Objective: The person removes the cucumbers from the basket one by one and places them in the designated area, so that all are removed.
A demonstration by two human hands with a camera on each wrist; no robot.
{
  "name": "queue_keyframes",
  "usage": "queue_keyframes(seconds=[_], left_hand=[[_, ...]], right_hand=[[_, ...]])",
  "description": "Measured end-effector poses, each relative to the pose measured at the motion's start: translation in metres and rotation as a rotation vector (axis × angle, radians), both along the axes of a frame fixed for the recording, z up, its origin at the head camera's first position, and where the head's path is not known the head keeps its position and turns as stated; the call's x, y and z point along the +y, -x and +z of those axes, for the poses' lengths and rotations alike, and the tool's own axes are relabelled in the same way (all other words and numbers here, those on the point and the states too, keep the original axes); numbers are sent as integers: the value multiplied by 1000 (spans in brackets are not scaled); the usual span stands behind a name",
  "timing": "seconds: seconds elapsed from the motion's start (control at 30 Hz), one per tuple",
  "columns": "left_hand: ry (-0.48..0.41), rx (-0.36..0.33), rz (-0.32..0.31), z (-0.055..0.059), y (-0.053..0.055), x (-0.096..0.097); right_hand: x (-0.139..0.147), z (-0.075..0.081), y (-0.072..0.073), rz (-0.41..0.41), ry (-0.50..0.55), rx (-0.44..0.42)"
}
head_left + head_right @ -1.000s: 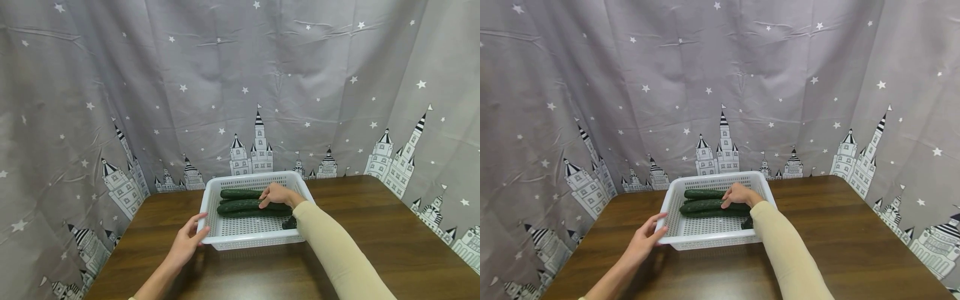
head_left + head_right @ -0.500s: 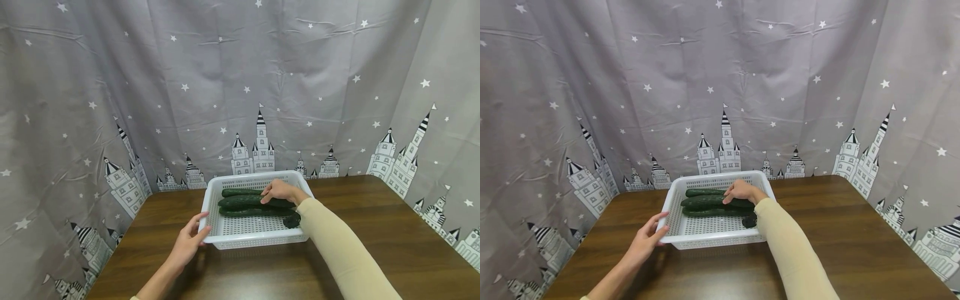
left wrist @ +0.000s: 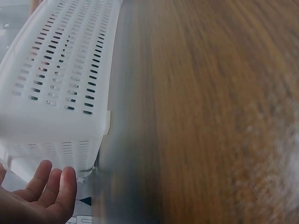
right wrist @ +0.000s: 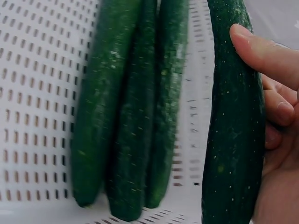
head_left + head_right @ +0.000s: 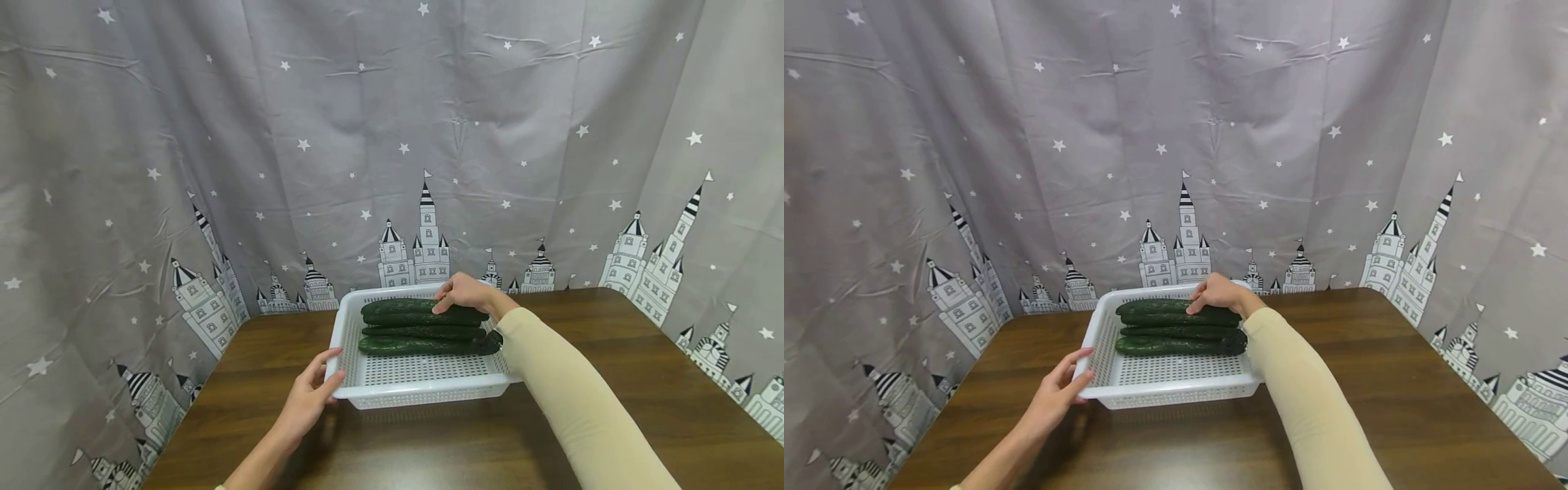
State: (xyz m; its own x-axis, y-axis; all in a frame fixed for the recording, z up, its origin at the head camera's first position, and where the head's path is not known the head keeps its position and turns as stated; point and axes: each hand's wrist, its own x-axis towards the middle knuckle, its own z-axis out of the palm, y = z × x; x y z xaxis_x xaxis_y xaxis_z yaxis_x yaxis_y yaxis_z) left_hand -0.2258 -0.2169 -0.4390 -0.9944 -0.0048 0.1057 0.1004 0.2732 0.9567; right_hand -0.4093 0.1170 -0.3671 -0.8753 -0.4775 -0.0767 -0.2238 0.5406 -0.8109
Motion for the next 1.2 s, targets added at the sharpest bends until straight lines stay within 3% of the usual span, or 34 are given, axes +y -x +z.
queue_keyframes(seconds=[0.67,1.2], left_hand=[[-6,9,-9,1,1,0],[24,7,13,-1,0,0]], right_hand=[[45,47,5,-59,19,40],[89,54,11,-154,2,75]])
